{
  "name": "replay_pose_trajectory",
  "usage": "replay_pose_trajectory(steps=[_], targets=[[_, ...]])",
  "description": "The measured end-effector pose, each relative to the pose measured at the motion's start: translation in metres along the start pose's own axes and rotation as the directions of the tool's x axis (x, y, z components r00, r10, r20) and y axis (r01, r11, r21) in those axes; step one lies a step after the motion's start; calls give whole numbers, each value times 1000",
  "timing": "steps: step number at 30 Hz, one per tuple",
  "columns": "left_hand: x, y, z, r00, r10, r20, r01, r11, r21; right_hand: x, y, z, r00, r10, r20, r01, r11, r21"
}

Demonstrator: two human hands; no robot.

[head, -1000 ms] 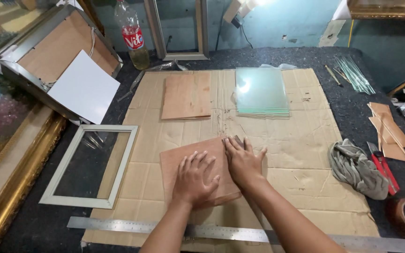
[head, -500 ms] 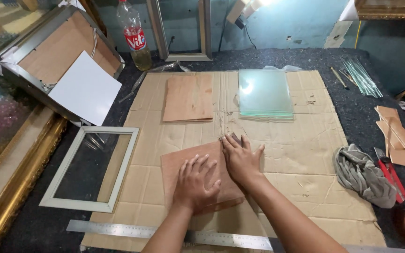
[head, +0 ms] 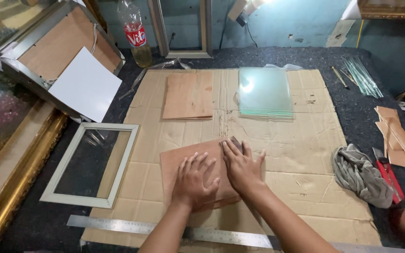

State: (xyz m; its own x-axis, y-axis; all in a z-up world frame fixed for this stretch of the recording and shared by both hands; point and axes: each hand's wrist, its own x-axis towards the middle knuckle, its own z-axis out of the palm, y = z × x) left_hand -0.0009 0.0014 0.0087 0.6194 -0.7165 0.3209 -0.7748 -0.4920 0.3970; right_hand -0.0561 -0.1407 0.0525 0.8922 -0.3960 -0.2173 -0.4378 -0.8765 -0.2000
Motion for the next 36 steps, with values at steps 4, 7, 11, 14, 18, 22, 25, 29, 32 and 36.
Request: replay_pose_trajectory(steps=[4, 7, 11, 14, 18, 22, 25, 29, 32, 36], targets=[[1, 2, -1, 1000, -18, 16, 18, 1000, 6, -18, 6, 4, 1000, -4, -3, 4, 999, -49], [1, -2, 3, 1000, 10, 8, -10, 1000, 26, 6, 3, -7, 999, -36, 18, 36, 999, -1], [-1, -1, 1, 999, 52, -15, -51, 997, 53, 23, -1, -9, 1000, -17, 23, 18, 1000, -20], [-1, -4, 4, 996, 77, -46, -74, 995, 60, -10, -1, -17, 993, 23, 112, -16, 998, -57], [2, -6, 6, 994, 62, -95, -60, 998, 32, -56, 14, 5, 999, 48, -14, -48, 999, -6], [5, -6, -9, 997, 71, -26, -71, 997, 16, -74, 26, -15, 917, 361, 173, -400, 827, 395], [1, -6, -26, 997, -37, 70, 55, 957, -283, -83, 39, -9, 834, 548, -63, -324, 579, 748], [-3, -25, -41, 686, -714, -140, 610, 669, -426, -88, 50, -10, 734, 534, 420, -265, -344, 901], [-8, -35, -51, 471, -880, 69, 818, 406, -408, -92, 75, 33, 708, 439, 553, -155, -668, 728], [10, -22, -87, 437, -849, 297, 885, 347, -312, -105, 68, 34, 732, 398, 553, -60, -771, 634]])
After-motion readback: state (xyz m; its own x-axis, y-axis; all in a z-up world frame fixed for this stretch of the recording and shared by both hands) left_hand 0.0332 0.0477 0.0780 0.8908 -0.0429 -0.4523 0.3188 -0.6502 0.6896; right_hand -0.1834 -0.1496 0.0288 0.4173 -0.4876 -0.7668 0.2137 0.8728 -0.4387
